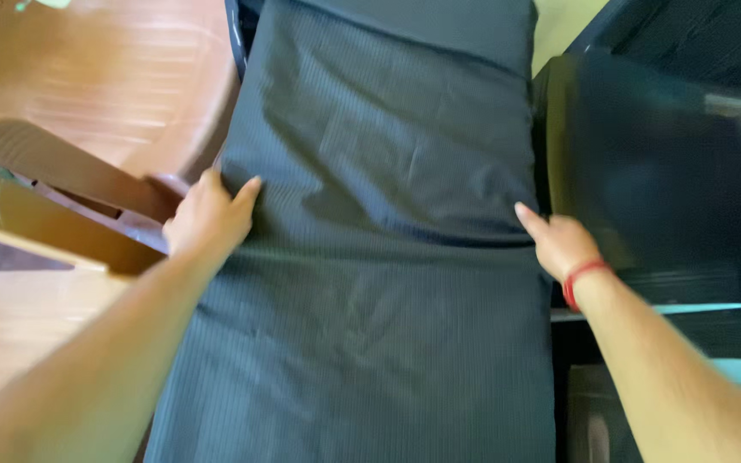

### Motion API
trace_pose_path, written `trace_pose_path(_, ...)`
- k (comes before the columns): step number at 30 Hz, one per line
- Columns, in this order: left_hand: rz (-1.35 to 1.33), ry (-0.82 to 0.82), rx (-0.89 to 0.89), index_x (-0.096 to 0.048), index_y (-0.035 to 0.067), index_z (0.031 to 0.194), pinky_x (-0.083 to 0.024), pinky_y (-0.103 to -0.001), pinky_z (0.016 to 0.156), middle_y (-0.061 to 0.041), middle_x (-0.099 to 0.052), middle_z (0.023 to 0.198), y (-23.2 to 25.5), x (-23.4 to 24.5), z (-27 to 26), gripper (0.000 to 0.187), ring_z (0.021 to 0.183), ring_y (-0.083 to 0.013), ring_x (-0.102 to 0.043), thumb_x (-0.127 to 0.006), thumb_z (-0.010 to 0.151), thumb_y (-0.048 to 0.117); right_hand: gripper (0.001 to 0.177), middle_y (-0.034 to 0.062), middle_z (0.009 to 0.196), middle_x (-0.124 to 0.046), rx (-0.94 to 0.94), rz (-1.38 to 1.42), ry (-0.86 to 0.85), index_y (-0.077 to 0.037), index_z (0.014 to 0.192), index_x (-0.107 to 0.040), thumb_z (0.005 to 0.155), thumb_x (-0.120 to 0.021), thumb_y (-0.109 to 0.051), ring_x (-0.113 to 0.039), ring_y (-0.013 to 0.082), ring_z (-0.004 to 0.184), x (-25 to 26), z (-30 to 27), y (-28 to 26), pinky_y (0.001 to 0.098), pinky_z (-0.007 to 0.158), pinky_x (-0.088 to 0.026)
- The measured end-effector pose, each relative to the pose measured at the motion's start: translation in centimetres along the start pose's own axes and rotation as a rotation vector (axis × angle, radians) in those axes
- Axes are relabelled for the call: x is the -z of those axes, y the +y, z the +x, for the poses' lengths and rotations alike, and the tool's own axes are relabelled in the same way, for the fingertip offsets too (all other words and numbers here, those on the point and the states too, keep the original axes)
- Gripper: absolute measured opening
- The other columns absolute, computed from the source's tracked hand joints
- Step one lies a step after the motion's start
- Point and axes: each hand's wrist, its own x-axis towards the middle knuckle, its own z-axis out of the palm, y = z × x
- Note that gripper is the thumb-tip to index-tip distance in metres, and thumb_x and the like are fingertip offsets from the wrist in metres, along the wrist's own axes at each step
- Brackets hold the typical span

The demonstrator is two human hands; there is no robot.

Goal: The person wipes a small table with a spray bottle and cloth, then places a black cloth on it. They wipe several metal bowls and glasses with a green cloth and arrange them on the table.

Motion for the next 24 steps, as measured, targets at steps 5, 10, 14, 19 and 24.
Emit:
trace_pose_path(5,0.117,-0.067,0.116,-0.045,0.003,0.136,-0.041,-0.060,0.104,-0.022,-0.057,0.142,1.7,-2.9,3.5,0.066,0.132,-0.0405,-0.054,-0.042,0.103,0.060,0.070,0.0253,0.109,-0.073,-0.067,-0.176,-0.116,0.006,0.113,-0.073,0.104,-0.048,-0.060,-0.070,0.0403,0.103,-0.4,2.9,-2.5,0.0499,0.094,-0.053)
trace_pose_path(10,0.148,-0.015,0.108,-0.047,-0.002,0.130,-0.047,-0.058,0.099,-0.030,-0.063,0.130,1.8,-4.1,6.9,0.064,0.122,-0.0464,-0.061,-0.035,0.108,0.057,0.050,0.0187,0.103,-0.077,-0.106,-0.137,-0.195,-0.009,0.114,-0.074,0.099,-0.055,-0.053,-0.075,0.0361,0.098,3.2,2.7,-5.1,0.0482,0.090,-0.058)
trace_pose_path(14,0.059,0.101,0.056,-0.049,-0.003,0.126,-0.047,-0.059,0.094,-0.032,-0.065,0.121,1.6,-4.9,7.1,0.055,0.113,-0.0518,-0.062,-0.035,0.111,0.048,0.051,0.0187,0.102,-0.076,0.047,-0.448,-0.036,-0.010,0.103,-0.080,0.107,-0.048,-0.050,-0.070,0.0403,0.100,3.5,1.3,-6.5,0.0509,0.093,-0.053)
trace_pose_path(19,-0.048,0.268,-0.024,-0.054,0.003,0.119,-0.046,-0.062,0.091,-0.032,-0.066,0.117,2.1,-4.3,7.3,0.034,0.109,-0.0545,-0.060,-0.040,0.110,0.033,0.047,0.0184,0.104,-0.075,0.027,-0.396,0.025,-0.014,0.105,-0.078,0.108,-0.046,-0.048,-0.069,0.0416,0.102,3.6,1.9,-7.9,0.0524,0.093,-0.052)
trace_pose_path(24,-0.067,0.280,0.021,-0.055,0.006,0.116,-0.045,-0.063,0.088,-0.033,-0.066,0.112,2.7,-4.3,7.8,0.029,0.105,-0.0556,-0.060,-0.042,0.109,0.031,0.048,0.0177,0.107,-0.075,0.032,-0.407,0.035,-0.014,0.105,-0.078,0.107,-0.045,-0.048,-0.068,0.0428,0.105,3.2,4.3,-8.1,0.0531,0.094,-0.052)
